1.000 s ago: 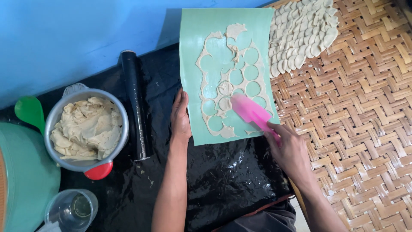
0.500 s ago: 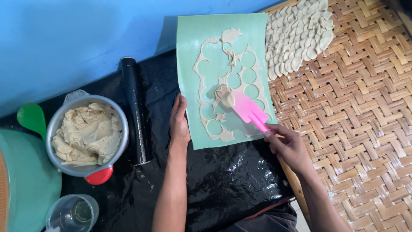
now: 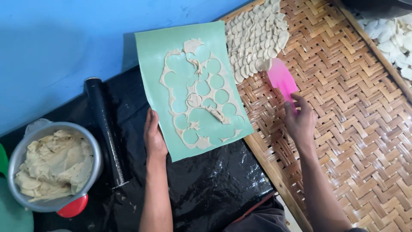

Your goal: Spreading and rolling dough onto a sheet to create chips.

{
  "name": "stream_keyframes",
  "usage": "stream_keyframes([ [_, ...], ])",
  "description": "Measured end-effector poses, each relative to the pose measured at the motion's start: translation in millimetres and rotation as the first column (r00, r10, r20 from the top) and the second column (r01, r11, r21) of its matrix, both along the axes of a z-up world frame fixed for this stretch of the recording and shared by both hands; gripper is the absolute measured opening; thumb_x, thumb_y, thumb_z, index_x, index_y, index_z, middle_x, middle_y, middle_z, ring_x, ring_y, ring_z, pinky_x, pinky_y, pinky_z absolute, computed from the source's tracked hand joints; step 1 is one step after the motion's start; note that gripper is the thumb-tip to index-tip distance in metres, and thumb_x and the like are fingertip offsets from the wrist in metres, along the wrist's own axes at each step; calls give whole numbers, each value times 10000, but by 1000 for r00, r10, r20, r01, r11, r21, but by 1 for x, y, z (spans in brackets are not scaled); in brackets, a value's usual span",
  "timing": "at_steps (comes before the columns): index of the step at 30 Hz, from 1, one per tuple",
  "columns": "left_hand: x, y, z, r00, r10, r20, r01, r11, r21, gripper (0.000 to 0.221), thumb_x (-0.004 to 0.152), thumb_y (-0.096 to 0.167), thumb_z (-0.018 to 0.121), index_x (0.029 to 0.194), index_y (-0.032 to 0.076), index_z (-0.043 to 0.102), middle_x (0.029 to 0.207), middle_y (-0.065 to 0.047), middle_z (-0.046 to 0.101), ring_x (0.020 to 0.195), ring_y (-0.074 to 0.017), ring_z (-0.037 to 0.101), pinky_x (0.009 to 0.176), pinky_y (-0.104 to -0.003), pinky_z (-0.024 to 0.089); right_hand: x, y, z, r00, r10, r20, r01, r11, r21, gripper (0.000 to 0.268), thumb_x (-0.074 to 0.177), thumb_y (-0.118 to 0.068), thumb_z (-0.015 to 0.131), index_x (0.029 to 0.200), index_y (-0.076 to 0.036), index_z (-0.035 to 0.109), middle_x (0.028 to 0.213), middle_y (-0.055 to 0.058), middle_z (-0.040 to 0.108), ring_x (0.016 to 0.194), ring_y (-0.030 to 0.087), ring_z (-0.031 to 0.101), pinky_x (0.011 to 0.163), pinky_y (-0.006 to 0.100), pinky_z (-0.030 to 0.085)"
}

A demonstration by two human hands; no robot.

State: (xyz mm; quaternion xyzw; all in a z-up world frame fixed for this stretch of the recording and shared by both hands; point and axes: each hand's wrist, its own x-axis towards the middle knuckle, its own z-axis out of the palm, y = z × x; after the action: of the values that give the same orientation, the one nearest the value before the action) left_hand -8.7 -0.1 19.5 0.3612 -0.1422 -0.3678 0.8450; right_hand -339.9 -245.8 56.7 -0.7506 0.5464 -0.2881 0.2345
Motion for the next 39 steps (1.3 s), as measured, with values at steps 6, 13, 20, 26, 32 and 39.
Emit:
stream_keyframes([
  [6, 1, 0, -7, 1000, 2, -8, -2, 1000, 5, 491, 1087, 299, 531, 1502, 42, 474, 1453, -79, 581, 1316, -199, 562, 1117, -358, 439, 9, -13, 3, 1000, -9, -24, 9, 1000, 15, 369, 987, -236, 681, 1300, -40, 689, 1037, 169, 776, 778, 261, 738, 744, 418, 564],
  [13, 1, 0, -4, 1000, -7, -21, 7, 1000, -7, 492, 1085, 295, 535, 1506, 46, 472, 1456, -79, 578, 1317, -201, 559, 1113, -361, 439, 14, 2, 19, 988, 19, -153, -46, 984, -173, 350, 1006, -187, 684, 1301, 1, 693, 1137, 235, 735, 801, 297, 736, 779, 452, 554],
  [20, -1, 1, 1, 1000, -4, -7, 4, 1000, 9, 507, 1079, 306, 538, 1504, 40, 464, 1449, -91, 581, 1308, -211, 572, 1098, -371, 458, 23, 4, 33, 931, -68, -360, 1, 983, -183, 298, 1065, -154, 611, 1334, -55, 693, 1063, 197, 687, 707, 297, 664, 632, 475, 517],
  [26, 3, 1, -11, 1000, -6, 2, 6, 1000, -16, 498, 1079, 277, 551, 1510, 42, 465, 1433, -93, 591, 1297, -213, 580, 1084, -372, 471, 16, 20, 24, 968, 33, -249, -108, 950, -294, 315, 1059, -128, 624, 1345, 0, 661, 1110, 219, 702, 797, 287, 687, 708, 459, 539],
  [32, 5, 3, -21, 1000, -7, -17, 6, 999, -51, 473, 1091, 264, 547, 1502, 39, 483, 1421, -88, 606, 1286, -208, 593, 1072, -367, 482, 42, 84, 48, 939, 339, -67, -340, 941, -5, 300, 1013, -180, 632, 1271, -34, 673, 1098, 178, 723, 778, 252, 738, 656, 378, 606],
  [39, 2, 3, -9, 999, -19, -40, 16, 997, -70, 470, 1088, 253, 544, 1500, 34, 484, 1405, -93, 620, 1273, -203, 605, 1066, -366, 488, 63, 128, 81, 888, 436, -145, -445, 895, -35, 311, 936, -170, 673, 1231, -77, 707, 1018, 151, 717, 703, 322, 713, 611, 418, 560],
])
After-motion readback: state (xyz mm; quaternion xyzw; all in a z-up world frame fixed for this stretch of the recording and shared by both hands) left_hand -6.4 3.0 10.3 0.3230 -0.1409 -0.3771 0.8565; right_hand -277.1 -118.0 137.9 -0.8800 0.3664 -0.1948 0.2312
